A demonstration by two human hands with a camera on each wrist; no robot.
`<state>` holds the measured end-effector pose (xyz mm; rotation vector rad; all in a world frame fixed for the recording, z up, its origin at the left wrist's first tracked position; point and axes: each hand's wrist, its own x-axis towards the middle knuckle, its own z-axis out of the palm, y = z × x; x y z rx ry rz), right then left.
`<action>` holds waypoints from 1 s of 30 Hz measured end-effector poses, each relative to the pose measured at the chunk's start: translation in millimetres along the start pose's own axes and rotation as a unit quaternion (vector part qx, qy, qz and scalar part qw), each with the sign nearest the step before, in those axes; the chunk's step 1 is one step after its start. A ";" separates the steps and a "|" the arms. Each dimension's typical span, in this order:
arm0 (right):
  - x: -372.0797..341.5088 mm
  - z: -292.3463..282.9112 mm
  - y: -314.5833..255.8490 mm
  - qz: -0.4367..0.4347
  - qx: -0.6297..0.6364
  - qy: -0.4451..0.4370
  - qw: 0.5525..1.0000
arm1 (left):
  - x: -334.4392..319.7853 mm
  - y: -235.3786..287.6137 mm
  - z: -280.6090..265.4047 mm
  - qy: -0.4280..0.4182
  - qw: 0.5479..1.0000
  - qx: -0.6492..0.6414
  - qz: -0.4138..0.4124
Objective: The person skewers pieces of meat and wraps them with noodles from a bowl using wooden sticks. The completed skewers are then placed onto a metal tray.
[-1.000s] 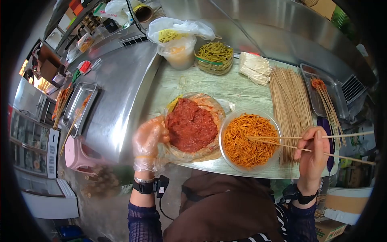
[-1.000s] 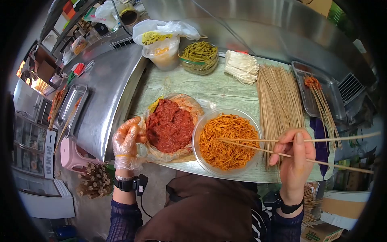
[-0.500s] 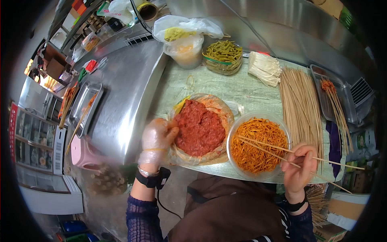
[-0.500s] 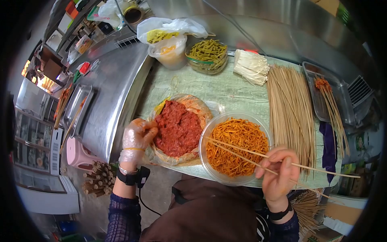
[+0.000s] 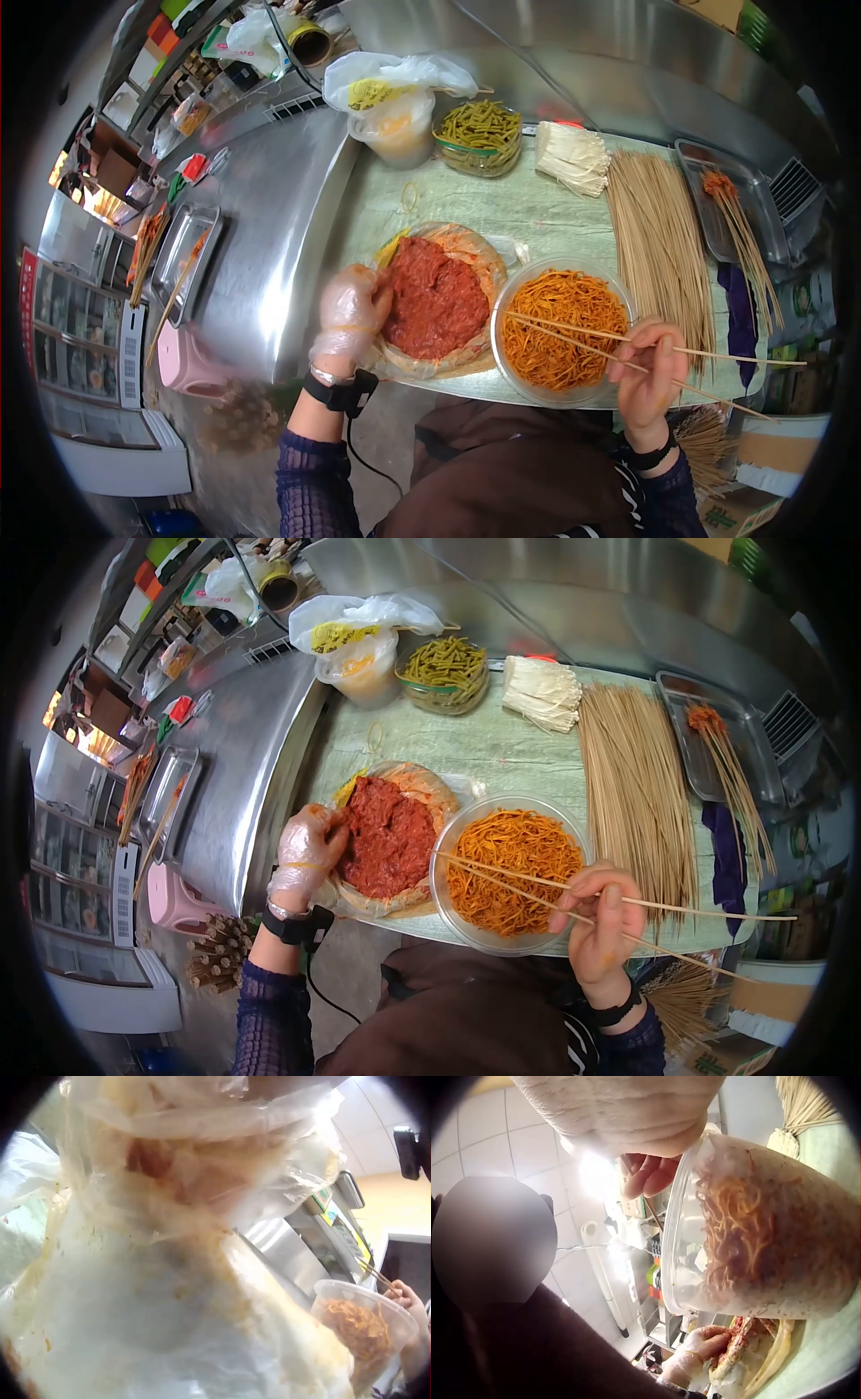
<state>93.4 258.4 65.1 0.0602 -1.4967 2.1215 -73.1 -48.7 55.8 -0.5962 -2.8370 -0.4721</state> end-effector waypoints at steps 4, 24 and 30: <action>0.6 0.4 -0.5 -0.001 0.008 -0.003 1.000 | 1.5 -0.7 4.1 0.006 1.000 0.015 0.027; 0.3 -2.4 1.2 0.001 0.009 -0.007 1.000 | 16.1 -4.5 -14.9 -0.120 0.840 -0.500 -0.173; -0.4 -3.1 1.9 0.001 0.010 -0.011 1.000 | 5.1 19.8 -35.0 -0.229 0.793 -0.549 -0.135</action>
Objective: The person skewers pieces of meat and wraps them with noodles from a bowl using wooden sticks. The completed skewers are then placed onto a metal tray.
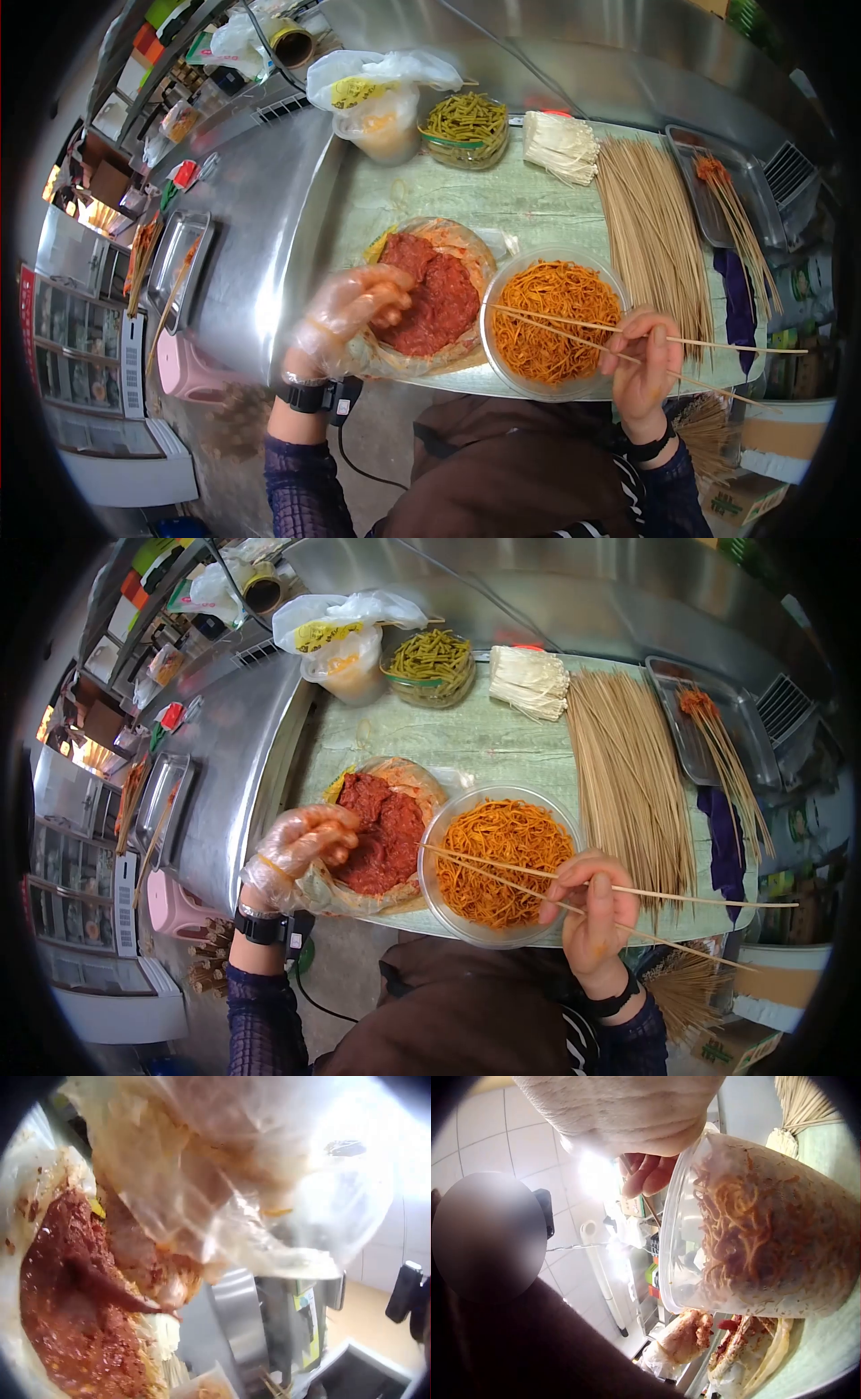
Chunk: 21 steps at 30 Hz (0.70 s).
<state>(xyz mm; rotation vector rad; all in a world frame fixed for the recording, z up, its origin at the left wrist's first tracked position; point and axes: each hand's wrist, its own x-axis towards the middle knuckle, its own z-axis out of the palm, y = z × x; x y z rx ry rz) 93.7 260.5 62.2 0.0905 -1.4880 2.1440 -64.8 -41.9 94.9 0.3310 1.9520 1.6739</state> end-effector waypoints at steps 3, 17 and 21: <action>-0.1 -0.3 -0.3 0.000 -0.002 0.002 1.000 | -4.3 1.7 -2.6 0.112 0.990 -0.027 0.081; -0.3 -0.3 1.1 0.000 0.002 0.006 1.000 | 23.1 -14.5 26.1 0.027 0.790 0.576 0.207; 1.0 0.2 -1.4 0.002 0.009 0.000 1.000 | 19.9 -31.8 15.8 0.100 0.957 0.228 0.150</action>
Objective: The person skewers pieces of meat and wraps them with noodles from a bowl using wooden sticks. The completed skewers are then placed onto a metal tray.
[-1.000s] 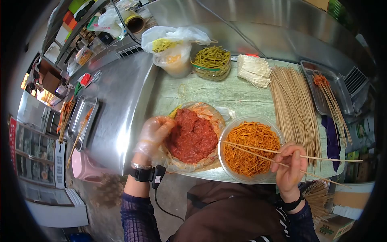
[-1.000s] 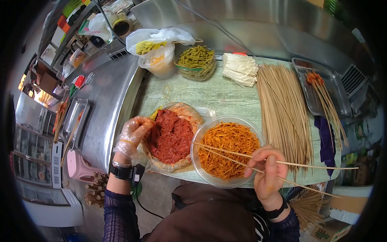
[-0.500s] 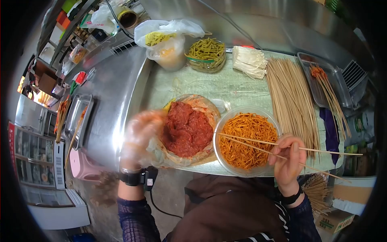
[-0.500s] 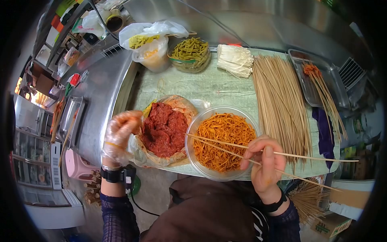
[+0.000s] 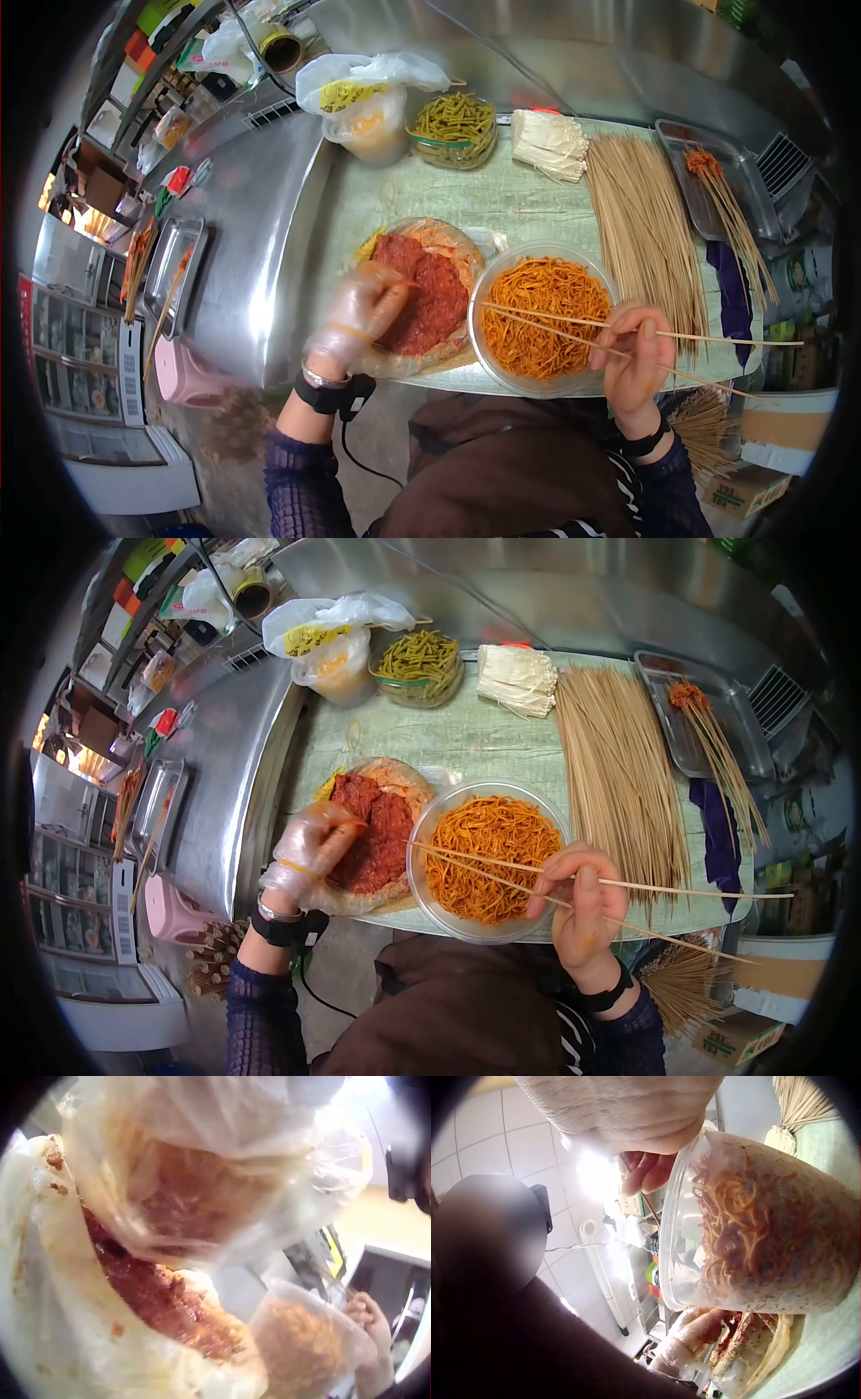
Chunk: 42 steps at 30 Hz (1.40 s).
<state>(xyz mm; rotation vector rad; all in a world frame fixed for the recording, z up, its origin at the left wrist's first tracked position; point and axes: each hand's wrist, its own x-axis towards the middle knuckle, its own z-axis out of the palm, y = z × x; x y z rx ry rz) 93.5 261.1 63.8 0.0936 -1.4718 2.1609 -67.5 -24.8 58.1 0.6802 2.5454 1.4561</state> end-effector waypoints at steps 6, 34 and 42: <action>-1.4 -1.3 2.3 -0.004 -0.006 -0.005 1.000 | -9.3 22.9 -4.4 0.018 0.943 -0.287 -0.167; 12.3 -33.4 -90.2 0.069 -0.166 0.015 0.984 | -38.8 7.2 44.9 0.110 0.902 -0.418 -0.010; 16.9 -47.1 -86.0 0.098 -0.104 0.037 0.989 | -29.0 24.2 41.7 0.143 0.943 -0.296 -0.050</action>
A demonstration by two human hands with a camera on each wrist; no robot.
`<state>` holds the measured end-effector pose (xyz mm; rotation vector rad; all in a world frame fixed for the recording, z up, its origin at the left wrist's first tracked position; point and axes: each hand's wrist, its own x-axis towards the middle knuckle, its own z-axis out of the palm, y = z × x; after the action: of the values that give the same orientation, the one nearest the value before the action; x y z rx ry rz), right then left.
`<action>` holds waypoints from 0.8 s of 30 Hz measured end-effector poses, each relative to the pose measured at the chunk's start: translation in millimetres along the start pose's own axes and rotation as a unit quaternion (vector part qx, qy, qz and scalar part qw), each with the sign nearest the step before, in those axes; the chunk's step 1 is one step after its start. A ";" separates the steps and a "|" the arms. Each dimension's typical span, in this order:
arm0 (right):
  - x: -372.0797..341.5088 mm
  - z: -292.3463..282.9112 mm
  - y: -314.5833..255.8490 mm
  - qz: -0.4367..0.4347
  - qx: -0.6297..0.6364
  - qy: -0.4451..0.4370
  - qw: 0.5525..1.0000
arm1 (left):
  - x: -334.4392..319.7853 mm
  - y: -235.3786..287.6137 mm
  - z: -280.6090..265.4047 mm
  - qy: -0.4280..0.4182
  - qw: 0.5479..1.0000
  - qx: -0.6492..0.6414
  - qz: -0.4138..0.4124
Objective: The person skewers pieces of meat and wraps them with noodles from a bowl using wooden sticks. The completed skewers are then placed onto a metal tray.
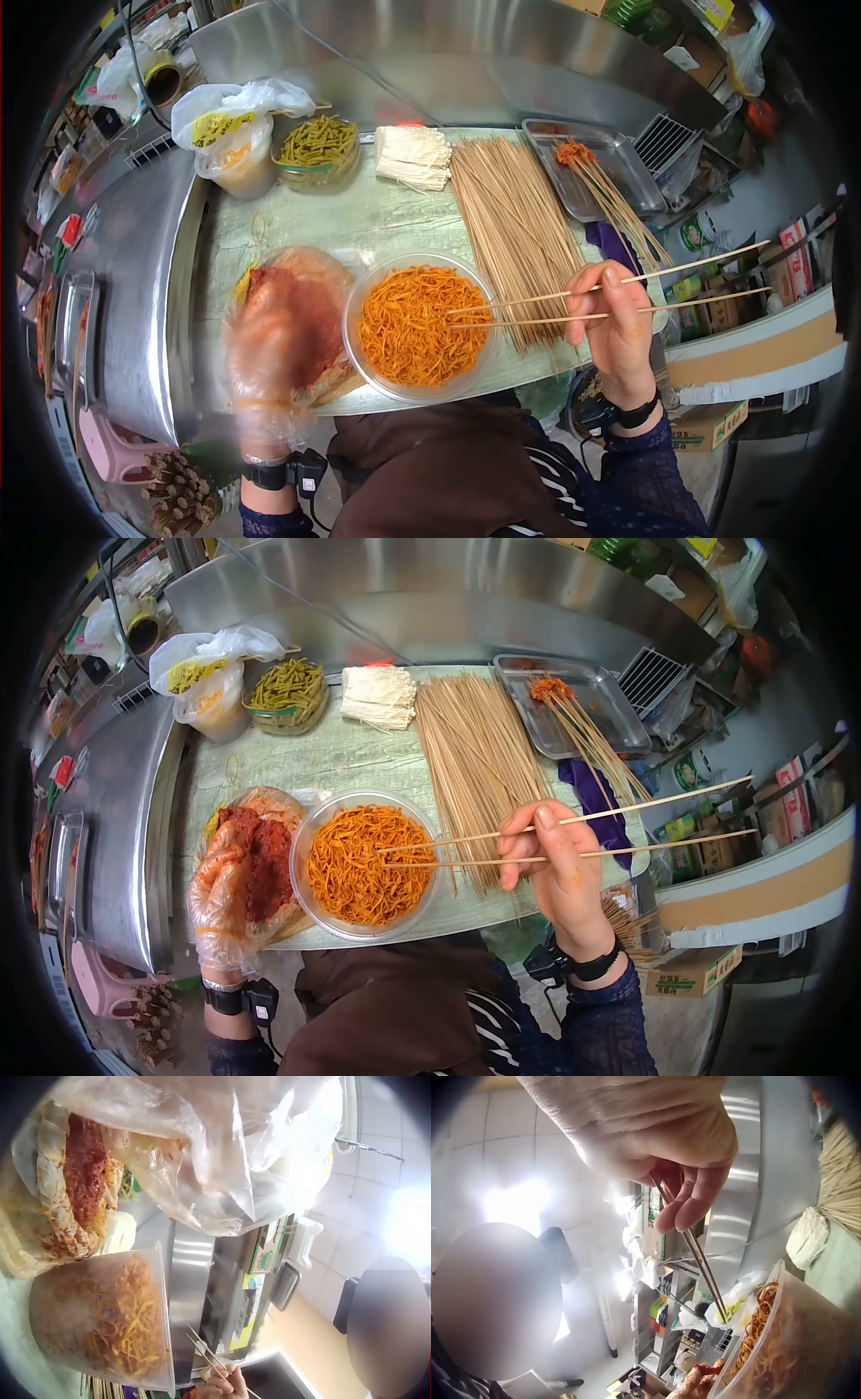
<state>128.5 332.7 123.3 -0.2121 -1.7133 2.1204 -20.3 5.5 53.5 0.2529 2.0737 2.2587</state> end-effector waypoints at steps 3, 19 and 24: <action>3.1 -5.7 12.3 0.021 0.051 0.020 0.998 | -3.2 1.6 -1.8 0.001 1.000 0.018 0.012; -2.7 17.4 -11.6 0.005 -0.098 -0.053 0.994 | -3.4 -14.0 3.1 0.043 0.999 -0.017 -0.018; 0.2 28.0 -7.7 0.018 -0.127 -0.059 0.990 | -12.9 -20.1 6.4 0.019 0.995 -0.091 -0.027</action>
<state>119.8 308.8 137.4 -0.1923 -2.0631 1.9705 -7.8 11.6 33.0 0.1425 1.8501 2.4178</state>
